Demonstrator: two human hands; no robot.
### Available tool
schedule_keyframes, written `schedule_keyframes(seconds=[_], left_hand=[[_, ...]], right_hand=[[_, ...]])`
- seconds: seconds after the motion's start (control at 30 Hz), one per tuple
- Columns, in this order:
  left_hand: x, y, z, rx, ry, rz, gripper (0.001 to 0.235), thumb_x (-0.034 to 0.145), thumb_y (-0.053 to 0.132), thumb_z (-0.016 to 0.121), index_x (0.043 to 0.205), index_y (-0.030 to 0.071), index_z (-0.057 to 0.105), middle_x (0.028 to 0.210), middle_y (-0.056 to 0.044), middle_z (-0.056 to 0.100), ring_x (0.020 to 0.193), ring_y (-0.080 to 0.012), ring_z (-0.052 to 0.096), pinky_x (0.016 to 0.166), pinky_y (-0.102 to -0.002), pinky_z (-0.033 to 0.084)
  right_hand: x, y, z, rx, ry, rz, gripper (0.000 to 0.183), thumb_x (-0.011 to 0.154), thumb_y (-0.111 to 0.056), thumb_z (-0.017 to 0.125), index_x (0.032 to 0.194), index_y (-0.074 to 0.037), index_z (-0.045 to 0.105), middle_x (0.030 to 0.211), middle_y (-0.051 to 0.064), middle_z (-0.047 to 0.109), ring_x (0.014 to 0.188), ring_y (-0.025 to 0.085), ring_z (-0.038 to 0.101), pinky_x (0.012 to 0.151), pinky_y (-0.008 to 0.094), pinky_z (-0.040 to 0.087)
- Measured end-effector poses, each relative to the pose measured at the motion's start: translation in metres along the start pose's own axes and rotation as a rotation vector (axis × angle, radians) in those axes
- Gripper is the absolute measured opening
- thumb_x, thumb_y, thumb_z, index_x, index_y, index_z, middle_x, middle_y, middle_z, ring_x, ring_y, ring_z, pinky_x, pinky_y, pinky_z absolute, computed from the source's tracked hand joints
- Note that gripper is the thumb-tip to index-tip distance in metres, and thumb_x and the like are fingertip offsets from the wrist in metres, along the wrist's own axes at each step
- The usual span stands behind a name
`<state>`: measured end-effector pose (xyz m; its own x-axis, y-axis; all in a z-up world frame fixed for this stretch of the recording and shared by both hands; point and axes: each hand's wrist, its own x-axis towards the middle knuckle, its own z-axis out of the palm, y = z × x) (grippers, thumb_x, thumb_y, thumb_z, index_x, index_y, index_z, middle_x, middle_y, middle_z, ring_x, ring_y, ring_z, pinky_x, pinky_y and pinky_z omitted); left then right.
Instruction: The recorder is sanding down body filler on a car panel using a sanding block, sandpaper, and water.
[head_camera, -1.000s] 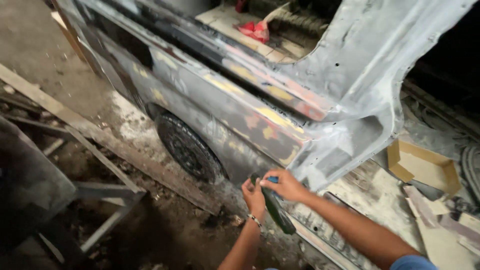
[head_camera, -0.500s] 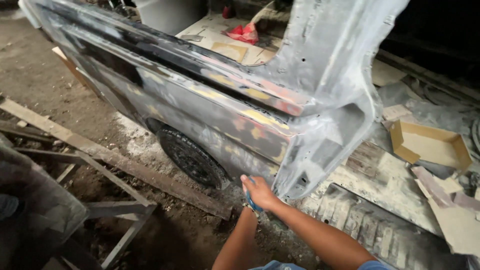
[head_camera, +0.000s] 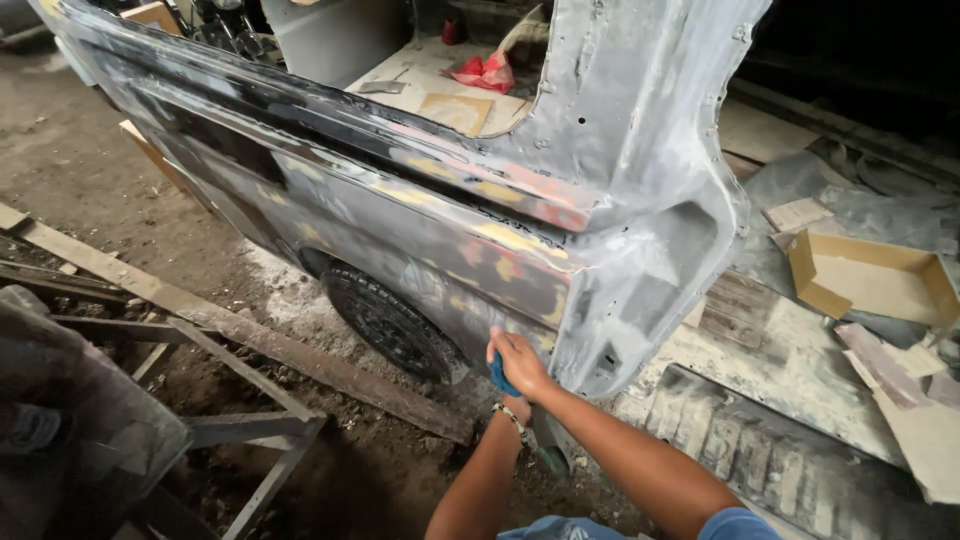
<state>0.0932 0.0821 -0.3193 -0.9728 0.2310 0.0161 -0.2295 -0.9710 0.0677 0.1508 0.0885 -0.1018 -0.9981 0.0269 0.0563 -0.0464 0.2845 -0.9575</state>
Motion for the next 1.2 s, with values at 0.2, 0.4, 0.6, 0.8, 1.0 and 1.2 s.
schedule_keyframes(seconds=[0.2,0.4,0.6,0.8,1.0,1.2], left_hand=[[0.012,0.022,0.012,0.082,-0.399,0.123,0.03,0.123,0.039,0.043,0.142,0.016,0.049,0.133,0.0,0.052,0.126,-0.0144,0.052,0.112,-0.029,0.041],[-0.009,0.037,-0.005,0.793,0.566,-0.512,0.058,0.102,0.045,0.043,0.14,0.004,0.06,0.129,-0.012,0.071,0.113,-0.0266,0.068,0.097,-0.042,0.053],[-0.035,0.063,0.034,0.731,0.585,-0.469,0.075,0.1,0.065,0.041,0.133,0.002,0.065,0.125,-0.017,0.071,0.11,-0.0315,0.065,0.099,-0.042,0.051],[-0.039,0.072,0.021,0.536,0.583,-0.401,0.065,0.096,0.06,0.053,0.134,0.009,0.065,0.129,-0.006,0.071,0.117,-0.0272,0.064,0.102,-0.04,0.05],[-0.045,0.068,0.03,0.546,0.698,-0.364,0.061,0.091,0.057,0.065,0.126,0.007,0.069,0.117,-0.009,0.072,0.1,-0.0272,0.067,0.09,-0.044,0.055],[-0.045,0.065,0.057,0.644,0.627,-0.202,0.06,0.086,0.054,0.071,0.113,0.0,0.071,0.104,-0.012,0.072,0.088,-0.0258,0.068,0.077,-0.043,0.055]], right_hand=[[-0.001,-0.006,-0.01,0.109,-0.147,0.017,0.048,0.108,-0.042,0.042,0.105,-0.007,0.074,0.076,0.006,0.063,0.068,0.016,0.057,0.068,0.036,0.05],[-0.003,-0.088,-0.043,-0.014,-0.176,-0.286,0.055,0.111,-0.045,0.031,0.118,-0.01,0.072,0.126,0.015,0.068,0.119,0.028,0.063,0.108,0.039,0.046],[-0.012,-0.235,-0.091,-0.862,-0.089,-0.2,0.042,0.105,-0.04,0.043,0.12,-0.015,0.074,0.115,0.015,0.073,0.103,0.038,0.067,0.087,0.048,0.051],[-0.02,-0.217,-0.12,-0.044,0.18,-0.137,0.04,0.111,-0.032,0.041,0.121,-0.007,0.071,0.09,0.015,0.069,0.072,0.024,0.07,0.068,0.035,0.055],[-0.045,-0.222,-0.112,-0.587,0.478,-0.802,0.025,0.105,-0.022,0.065,0.126,-0.008,0.069,0.107,0.016,0.07,0.098,0.027,0.069,0.089,0.038,0.055],[0.007,-0.198,-0.097,-1.32,0.186,-0.83,0.057,0.087,-0.032,0.071,0.14,-0.014,0.061,0.112,0.015,0.066,0.097,0.034,0.062,0.096,0.047,0.046]])
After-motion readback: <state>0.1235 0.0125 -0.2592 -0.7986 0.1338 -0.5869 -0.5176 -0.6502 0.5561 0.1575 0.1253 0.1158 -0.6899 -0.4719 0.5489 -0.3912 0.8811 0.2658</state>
